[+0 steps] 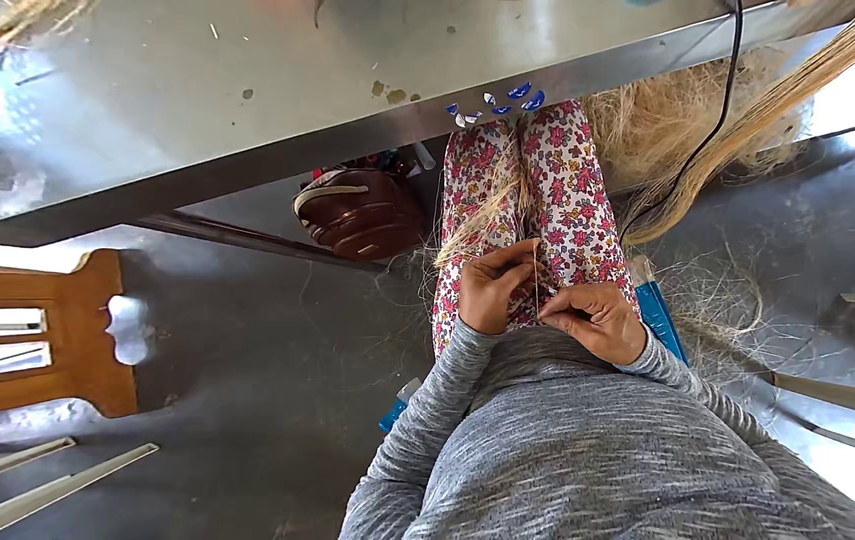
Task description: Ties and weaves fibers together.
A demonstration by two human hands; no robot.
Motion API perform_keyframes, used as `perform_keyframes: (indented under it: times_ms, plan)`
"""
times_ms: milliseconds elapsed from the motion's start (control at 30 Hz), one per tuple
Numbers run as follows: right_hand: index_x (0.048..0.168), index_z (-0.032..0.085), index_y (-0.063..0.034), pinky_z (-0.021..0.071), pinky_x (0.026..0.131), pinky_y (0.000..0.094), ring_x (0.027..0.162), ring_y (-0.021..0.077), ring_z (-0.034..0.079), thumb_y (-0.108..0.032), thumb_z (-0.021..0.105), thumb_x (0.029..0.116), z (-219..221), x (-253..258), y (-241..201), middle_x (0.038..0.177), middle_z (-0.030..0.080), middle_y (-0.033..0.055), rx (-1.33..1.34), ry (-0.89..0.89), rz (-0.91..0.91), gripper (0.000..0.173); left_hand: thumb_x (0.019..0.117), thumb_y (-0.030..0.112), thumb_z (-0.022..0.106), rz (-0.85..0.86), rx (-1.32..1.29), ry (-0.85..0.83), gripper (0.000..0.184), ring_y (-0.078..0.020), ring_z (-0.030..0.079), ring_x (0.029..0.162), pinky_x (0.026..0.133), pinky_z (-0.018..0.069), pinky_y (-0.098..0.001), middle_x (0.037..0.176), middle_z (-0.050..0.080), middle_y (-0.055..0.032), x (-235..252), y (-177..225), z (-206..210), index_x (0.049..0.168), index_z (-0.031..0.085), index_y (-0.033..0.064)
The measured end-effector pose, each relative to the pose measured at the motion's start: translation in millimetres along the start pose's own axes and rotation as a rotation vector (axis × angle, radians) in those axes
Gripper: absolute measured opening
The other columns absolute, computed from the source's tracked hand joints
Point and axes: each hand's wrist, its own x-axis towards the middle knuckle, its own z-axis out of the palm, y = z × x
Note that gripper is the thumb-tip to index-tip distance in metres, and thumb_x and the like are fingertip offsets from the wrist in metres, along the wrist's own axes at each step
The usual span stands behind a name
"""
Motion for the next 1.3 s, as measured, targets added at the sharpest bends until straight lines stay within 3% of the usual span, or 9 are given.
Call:
perform_keyframes:
  times_ms: [100, 333, 567, 767, 933, 1033, 1167, 1233, 1300]
  plan:
    - [0.092, 0.073, 0.007, 0.0526, 0.064, 0.0124, 0.067, -0.0041, 0.061, 0.003, 0.068, 0.0886, -1, 0, -1, 0.079, 0.072, 0.0042, -0.032, -0.003, 0.016, 0.008, 0.0912, -0.005, 0.048, -0.07, -0.073, 0.041, 0.031, -0.0082, 0.071, 0.073, 0.069, 0.0606, -0.0255, 0.086, 0.076, -0.0017, 0, 5, 2, 0.11, 0.072, -0.0015]
    - [0.092, 0.074, 0.0066, 0.0542, 0.066, 0.0131, 0.067, -0.0026, 0.063, 0.001, 0.068, 0.0885, -2, 0, 0, 0.08, 0.073, 0.0062, -0.074, -0.029, 0.02, 0.009, 0.0901, -0.01, 0.06, -0.106, -0.136, 0.092, 0.022, -0.0074, 0.071, 0.072, 0.069, 0.0604, -0.0236, 0.086, 0.076, -0.003, 0, 9, 4, 0.104, 0.074, -0.0004]
    - [0.096, 0.075, 0.004, 0.0521, 0.062, 0.0124, 0.065, -0.0049, 0.06, -0.003, 0.067, 0.0929, -16, -1, -2, 0.08, 0.073, 0.0025, -0.125, 0.018, 0.098, 0.012, 0.0953, -0.008, 0.052, -0.071, -0.326, 0.15, 0.027, -0.0073, 0.07, 0.073, 0.072, 0.0602, -0.0225, 0.089, 0.076, -0.0023, 3, 24, -3, 0.106, 0.074, 0.0045]
    - [0.097, 0.075, 0.003, 0.0514, 0.058, 0.0125, 0.061, -0.0052, 0.059, -0.004, 0.066, 0.0943, -34, 5, -6, 0.077, 0.072, -0.0003, -0.13, 0.043, 0.115, 0.012, 0.0969, -0.005, 0.052, -0.084, -0.338, 0.161, 0.025, -0.0084, 0.071, 0.072, 0.069, 0.0599, -0.0225, 0.083, 0.075, -0.0033, 7, 33, -5, 0.092, 0.072, 0.0094]
    - [0.098, 0.074, 0.0024, 0.0481, 0.052, 0.011, 0.057, -0.0068, 0.055, -0.004, 0.066, 0.0951, -53, 6, -11, 0.077, 0.071, -0.0024, -0.136, 0.048, 0.152, 0.011, 0.1023, -0.003, 0.045, -0.091, -0.402, 0.213, 0.025, -0.0074, 0.07, 0.074, 0.072, 0.0598, -0.0214, 0.087, 0.072, -0.0009, 14, 34, -14, 0.104, 0.067, 0.0094]
    - [0.098, 0.074, 0.002, 0.0467, 0.051, 0.0108, 0.055, -0.0071, 0.053, -0.006, 0.066, 0.0957, -74, 3, -16, 0.075, 0.069, -0.0033, -0.189, 0.046, 0.186, 0.012, 0.1063, 0.004, 0.039, -0.004, -0.369, 0.227, 0.028, -0.0044, 0.069, 0.079, 0.078, 0.0589, -0.0217, 0.088, 0.071, 0.0062, 16, 49, -36, 0.118, 0.062, 0.0146]
    - [0.098, 0.074, 0.0014, 0.0459, 0.052, 0.0098, 0.056, -0.0079, 0.052, -0.005, 0.064, 0.0959, -108, -3, -27, 0.073, 0.067, -0.0053, -0.267, 0.064, 0.197, 0.013, 0.1098, 0.012, 0.034, 0.261, -0.226, 0.234, 0.028, -0.0026, 0.067, 0.087, 0.088, 0.0554, -0.0229, 0.091, 0.068, 0.0126, 12, 92, -94, 0.13, 0.052, 0.02]
    - [0.097, 0.075, -0.0008, 0.046, 0.053, 0.0087, 0.057, -0.0089, 0.053, -0.006, 0.064, 0.0959, -127, -7, -29, 0.072, 0.067, -0.0083, -0.262, 0.08, 0.194, 0.011, 0.1117, 0.014, 0.029, 0.39, -0.223, 0.297, 0.028, -0.0046, 0.068, 0.09, 0.091, 0.0554, -0.0235, 0.093, 0.069, 0.0091, 7, 120, -135, 0.127, 0.053, 0.017]
    - [0.095, 0.075, -0.0028, 0.0458, 0.052, 0.0084, 0.056, -0.0094, 0.053, -0.006, 0.065, 0.0957, -146, -13, -30, 0.071, 0.067, -0.0103, -0.261, 0.085, 0.227, 0.011, 0.1124, 0.012, 0.029, 0.488, -0.272, 0.384, 0.029, -0.0123, 0.07, 0.09, 0.091, 0.0567, -0.0271, 0.094, 0.07, -0.0021, 6, 143, -191, 0.118, 0.057, 0.0071]
